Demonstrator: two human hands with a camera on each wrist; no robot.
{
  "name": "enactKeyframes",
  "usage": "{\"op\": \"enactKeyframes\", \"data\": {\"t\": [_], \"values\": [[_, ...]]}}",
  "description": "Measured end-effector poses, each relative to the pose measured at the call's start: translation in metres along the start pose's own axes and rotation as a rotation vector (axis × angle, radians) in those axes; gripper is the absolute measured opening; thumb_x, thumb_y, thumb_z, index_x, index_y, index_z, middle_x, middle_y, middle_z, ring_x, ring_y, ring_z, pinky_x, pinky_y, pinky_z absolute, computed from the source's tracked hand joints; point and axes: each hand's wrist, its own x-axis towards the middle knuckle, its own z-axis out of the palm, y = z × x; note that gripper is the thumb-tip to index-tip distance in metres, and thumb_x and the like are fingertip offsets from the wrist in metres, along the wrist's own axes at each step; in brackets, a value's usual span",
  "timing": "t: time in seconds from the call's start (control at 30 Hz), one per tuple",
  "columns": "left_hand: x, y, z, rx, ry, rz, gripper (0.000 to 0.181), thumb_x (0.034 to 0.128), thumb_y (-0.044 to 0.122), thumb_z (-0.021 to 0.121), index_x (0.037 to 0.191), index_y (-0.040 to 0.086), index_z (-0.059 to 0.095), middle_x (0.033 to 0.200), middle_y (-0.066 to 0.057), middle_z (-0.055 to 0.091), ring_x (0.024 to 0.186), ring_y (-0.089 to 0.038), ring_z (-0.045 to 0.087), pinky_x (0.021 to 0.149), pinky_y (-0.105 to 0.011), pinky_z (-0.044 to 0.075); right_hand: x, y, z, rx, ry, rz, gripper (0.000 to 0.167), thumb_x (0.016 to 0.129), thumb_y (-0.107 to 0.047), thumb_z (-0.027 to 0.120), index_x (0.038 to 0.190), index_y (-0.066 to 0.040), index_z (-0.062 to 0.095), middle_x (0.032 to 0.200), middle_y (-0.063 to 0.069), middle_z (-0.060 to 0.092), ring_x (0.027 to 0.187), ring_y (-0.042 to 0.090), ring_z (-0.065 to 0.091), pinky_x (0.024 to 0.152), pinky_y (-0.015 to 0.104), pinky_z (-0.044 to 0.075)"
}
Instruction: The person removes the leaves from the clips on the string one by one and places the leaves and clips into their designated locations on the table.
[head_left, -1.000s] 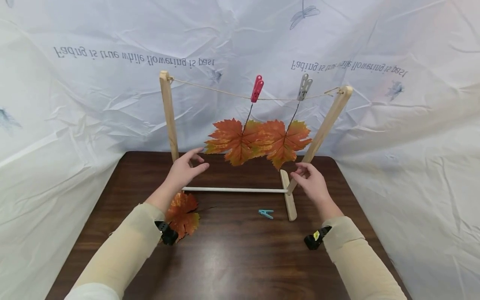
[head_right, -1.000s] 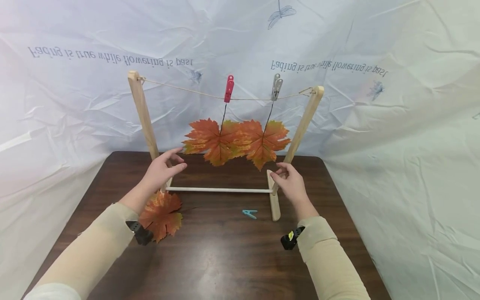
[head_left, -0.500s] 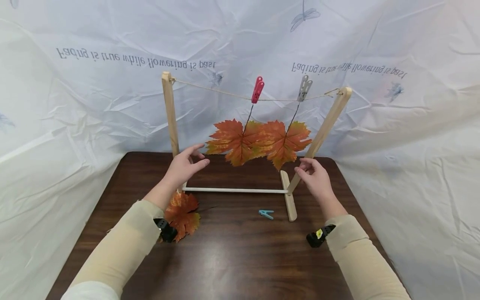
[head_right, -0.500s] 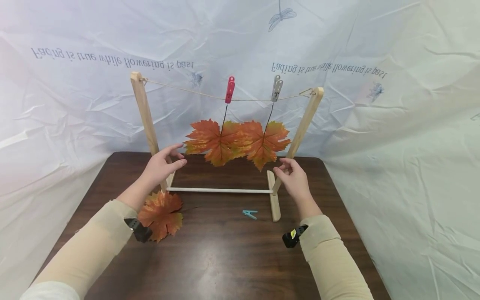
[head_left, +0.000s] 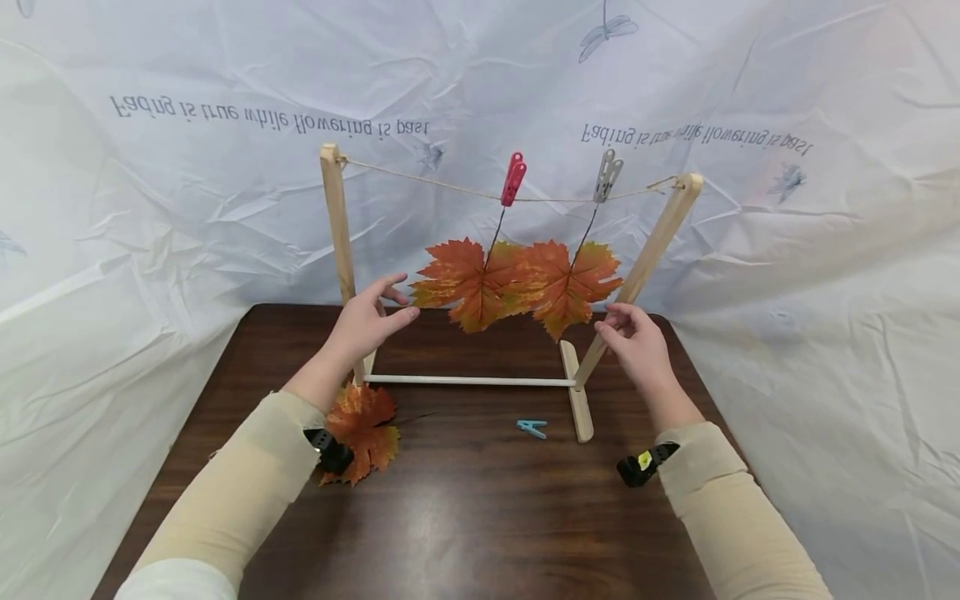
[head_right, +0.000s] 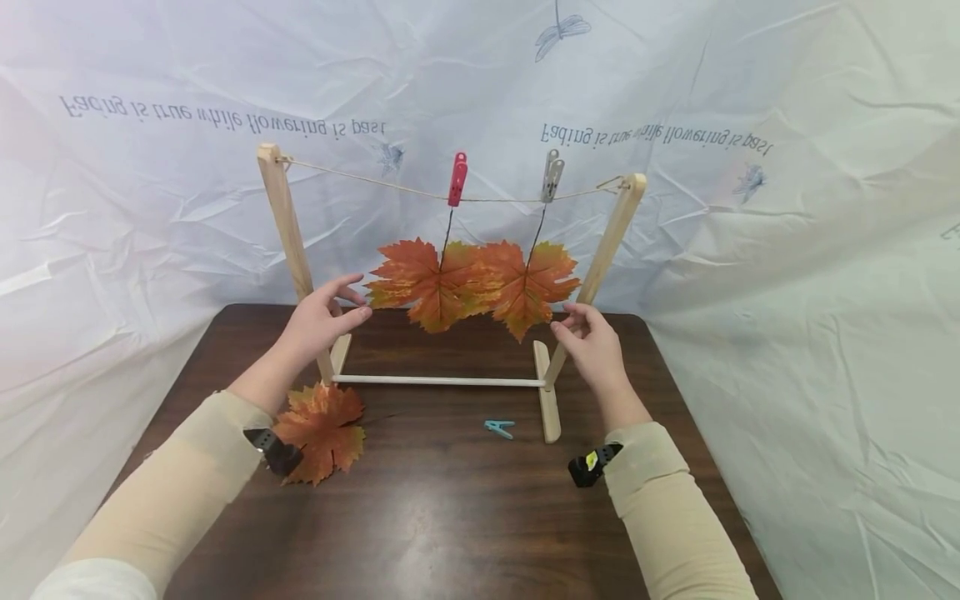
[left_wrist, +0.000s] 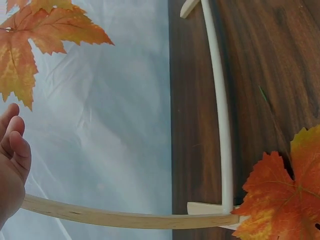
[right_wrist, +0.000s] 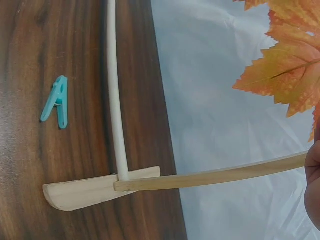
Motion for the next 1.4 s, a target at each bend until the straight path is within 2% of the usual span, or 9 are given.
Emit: {"op": "enactKeyframes", "data": {"t": [0.2,0.3,0.47,0.63,0.73,0.87,1.07,1.27,1.4], "values": [[0.005,0.009,-0.004,-0.013,0.012,0.019,0.064,0.0865,0.045,0.064,0.142,0.024,0.041,0.11,0.002,0.057,0.068,-0.024,0.048,0.058,-0.037,0.041,-0.008,-0.034,-0.004,-0.007,0.006,-0.002,0.037,0.091,-0.012,0.06,0.123,0.006,0.053,0.093,0.009,0.054,0.057,0.003,0.049,0.048,0.021,0.041],[0.008,0.014,-0.005,-0.01,0.016,0.027,0.063,0.0864,0.044,0.064,0.142,0.024,0.042,0.11,0.002,0.057,0.068,-0.026,0.048,0.057,-0.037,0.041,-0.009,-0.042,-0.005,-0.011,0.012,-0.003,0.037,0.092,-0.012,0.06,0.123,0.007,0.052,0.092,0.008,0.054,0.057,0.002,0.049,0.05,0.02,0.041],[0.013,0.018,-0.006,0.008,0.016,0.035,0.063,0.0868,0.043,0.064,0.142,0.024,0.041,0.111,0.001,0.057,0.067,-0.024,0.047,0.057,-0.037,0.041,-0.002,-0.032,-0.005,0.024,0.018,-0.002,0.04,0.091,-0.014,0.061,0.124,0.006,0.052,0.091,0.003,0.054,0.057,0.004,0.05,0.05,0.021,0.042],[0.015,0.022,-0.009,0.049,0.006,0.073,0.06,0.0886,0.038,0.064,0.142,0.022,0.042,0.113,-0.002,0.058,0.064,-0.022,0.047,0.056,-0.036,0.041,0.008,-0.015,-0.005,0.039,0.025,0.009,0.041,0.09,-0.021,0.063,0.125,-0.001,0.054,0.093,0.001,0.053,0.061,0.014,0.053,0.05,0.022,0.042],[0.017,0.025,-0.01,0.066,0.01,0.093,0.058,0.0888,0.036,0.064,0.141,0.021,0.043,0.113,-0.003,0.058,0.062,-0.022,0.048,0.056,-0.036,0.041,0.009,-0.015,-0.005,0.025,0.023,-0.013,0.041,0.09,-0.023,0.064,0.124,-0.001,0.054,0.094,0.003,0.054,0.065,0.02,0.056,0.05,0.023,0.043],[0.02,0.032,-0.014,0.081,0.014,0.101,0.059,0.0886,0.038,0.063,0.141,0.02,0.043,0.113,-0.002,0.058,0.062,-0.021,0.048,0.056,-0.037,0.041,0.01,-0.021,-0.005,0.011,0.023,-0.039,0.04,0.09,-0.022,0.064,0.123,-0.001,0.055,0.094,0.005,0.054,0.07,0.015,0.056,0.053,0.021,0.043],[0.024,0.043,-0.018,0.1,0.032,0.131,0.058,0.0883,0.037,0.064,0.14,0.021,0.044,0.112,0.0,0.059,0.063,-0.021,0.047,0.055,-0.036,0.04,0.014,-0.038,-0.005,0.05,0.029,-0.067,0.037,0.09,-0.015,0.064,0.123,0.0,0.056,0.091,0.001,0.054,0.068,0.005,0.052,0.055,0.018,0.042],[0.027,0.051,-0.012,0.136,0.007,0.2,0.056,0.0896,0.033,0.063,0.14,0.014,0.045,0.112,-0.006,0.059,0.061,-0.021,0.046,0.056,-0.035,0.039,0.006,-0.071,-0.005,0.076,0.016,-0.118,0.035,0.089,-0.004,0.062,0.12,0.01,0.054,0.086,-0.001,0.054,0.057,0.006,0.051,0.052,0.017,0.042],[0.028,0.054,-0.008,0.147,0.01,0.205,0.056,0.0896,0.034,0.063,0.139,0.014,0.046,0.113,-0.005,0.058,0.063,-0.019,0.046,0.057,-0.035,0.039,0.003,-0.083,-0.003,0.07,0.01,-0.142,0.034,0.089,-0.002,0.061,0.118,0.012,0.053,0.084,-0.001,0.052,0.058,0.012,0.051,0.052,0.016,0.042]]}}
